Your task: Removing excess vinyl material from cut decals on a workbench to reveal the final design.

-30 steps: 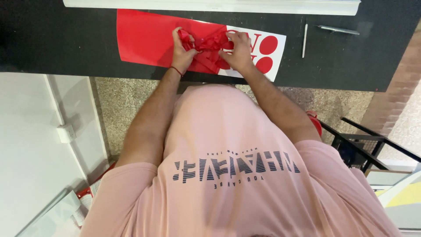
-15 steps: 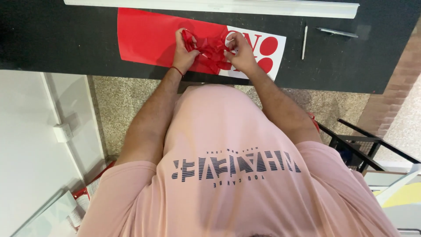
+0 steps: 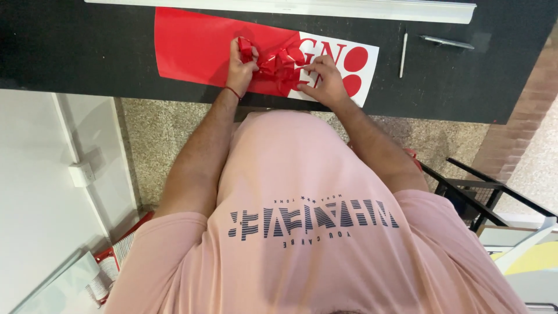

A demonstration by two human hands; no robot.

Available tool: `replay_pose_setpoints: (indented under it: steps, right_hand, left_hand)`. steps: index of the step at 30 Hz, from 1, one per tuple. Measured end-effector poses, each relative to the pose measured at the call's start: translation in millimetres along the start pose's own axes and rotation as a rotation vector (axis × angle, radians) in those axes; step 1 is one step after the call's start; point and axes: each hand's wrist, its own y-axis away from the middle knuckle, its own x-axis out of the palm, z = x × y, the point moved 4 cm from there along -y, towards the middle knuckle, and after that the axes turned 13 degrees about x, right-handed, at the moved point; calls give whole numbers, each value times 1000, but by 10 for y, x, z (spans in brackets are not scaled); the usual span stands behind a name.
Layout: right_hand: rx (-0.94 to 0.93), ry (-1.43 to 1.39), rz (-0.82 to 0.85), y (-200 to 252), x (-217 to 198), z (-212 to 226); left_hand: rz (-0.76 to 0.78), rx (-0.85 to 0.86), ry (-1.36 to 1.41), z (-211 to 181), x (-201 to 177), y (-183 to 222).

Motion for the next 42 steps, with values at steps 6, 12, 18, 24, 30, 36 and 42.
replay_pose_setpoints:
  steps: [6, 12, 18, 24, 30, 36, 42]
  right_hand:
    - [-301, 156, -153, -85, 308, -260]
    - [-285, 26, 29, -15, 235, -43]
    - [-288, -411, 200, -12, 9, -107]
    - [-51, -79, 47, 27, 20, -1]
    - [-157, 65, 21, 8, 85, 107]
    - [-133, 241, 60, 3, 243, -94]
    - [-153, 278, 31, 45, 181, 105]
  left_hand:
    - [28, 6, 8, 82, -18, -24]
    - [8, -10, 34, 201, -68, -12]
    - [-165, -76, 246, 627, -263, -33]
    - [-306, -199, 342, 437, -192, -105]
    - [-418, -154, 368, 290, -213, -188]
    - [-403, -156, 307, -45, -155, -206]
    - [-507, -99, 388, 78, -226, -270]
